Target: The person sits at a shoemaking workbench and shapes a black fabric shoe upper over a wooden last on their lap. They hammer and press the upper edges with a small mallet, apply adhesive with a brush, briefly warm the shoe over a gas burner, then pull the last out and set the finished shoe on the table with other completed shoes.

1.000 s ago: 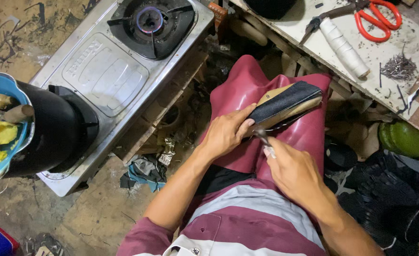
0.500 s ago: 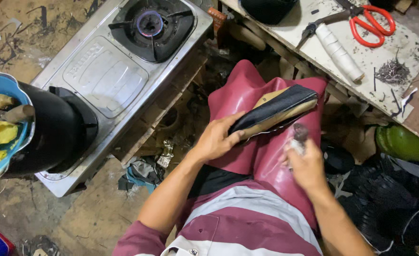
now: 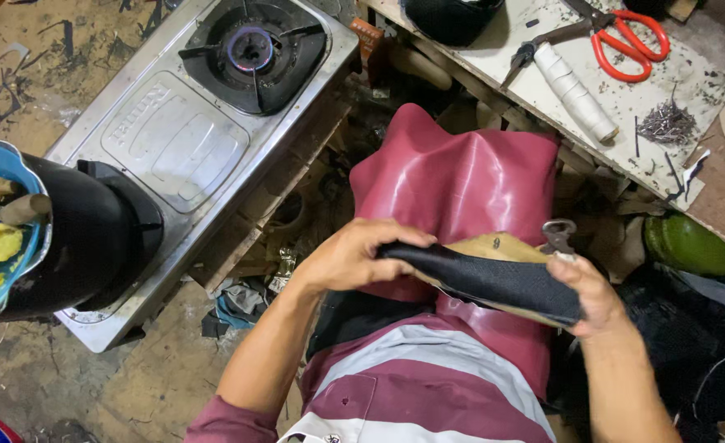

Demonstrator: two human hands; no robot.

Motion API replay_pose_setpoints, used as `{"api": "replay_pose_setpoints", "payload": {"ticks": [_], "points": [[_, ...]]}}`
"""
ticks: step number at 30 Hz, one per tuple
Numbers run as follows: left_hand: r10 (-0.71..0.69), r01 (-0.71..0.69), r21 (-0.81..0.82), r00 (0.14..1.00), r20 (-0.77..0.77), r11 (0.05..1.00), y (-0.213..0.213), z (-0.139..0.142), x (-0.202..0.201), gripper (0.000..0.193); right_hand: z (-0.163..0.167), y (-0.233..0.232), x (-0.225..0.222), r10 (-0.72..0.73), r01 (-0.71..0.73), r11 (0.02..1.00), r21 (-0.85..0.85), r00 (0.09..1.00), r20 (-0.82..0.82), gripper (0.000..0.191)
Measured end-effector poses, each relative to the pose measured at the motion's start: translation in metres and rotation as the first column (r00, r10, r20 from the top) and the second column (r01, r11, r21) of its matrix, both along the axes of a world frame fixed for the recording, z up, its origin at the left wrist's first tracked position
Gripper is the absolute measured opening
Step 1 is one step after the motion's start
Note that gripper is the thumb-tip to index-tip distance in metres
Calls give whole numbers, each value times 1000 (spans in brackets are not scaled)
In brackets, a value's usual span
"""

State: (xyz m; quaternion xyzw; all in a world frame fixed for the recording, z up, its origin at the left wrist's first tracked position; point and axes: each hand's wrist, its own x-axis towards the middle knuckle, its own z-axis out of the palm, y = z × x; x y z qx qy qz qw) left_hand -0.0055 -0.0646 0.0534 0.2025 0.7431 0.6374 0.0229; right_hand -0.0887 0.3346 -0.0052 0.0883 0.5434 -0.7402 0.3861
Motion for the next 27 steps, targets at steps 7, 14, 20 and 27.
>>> {"api": "replay_pose_setpoints", "payload": {"ticks": [7,14,20,27], "points": [[197,-627,654,768,609,424,38,-39,-8,76,46,-58,69,264,356,813,461,480,-836,41],[256,-653,639,753,607,406,47,-68,-15,81,98,-106,61,390,306,888,342,-108,-915,47],[266,-640,709,768,582,296,47,-61,-25,54,107,-111,56,396,313,884,346,-111,-912,47],[203,-545,819,835,511,180,35,-44,-22,58,114,-124,22,303,277,919,281,-38,-952,37]]}}
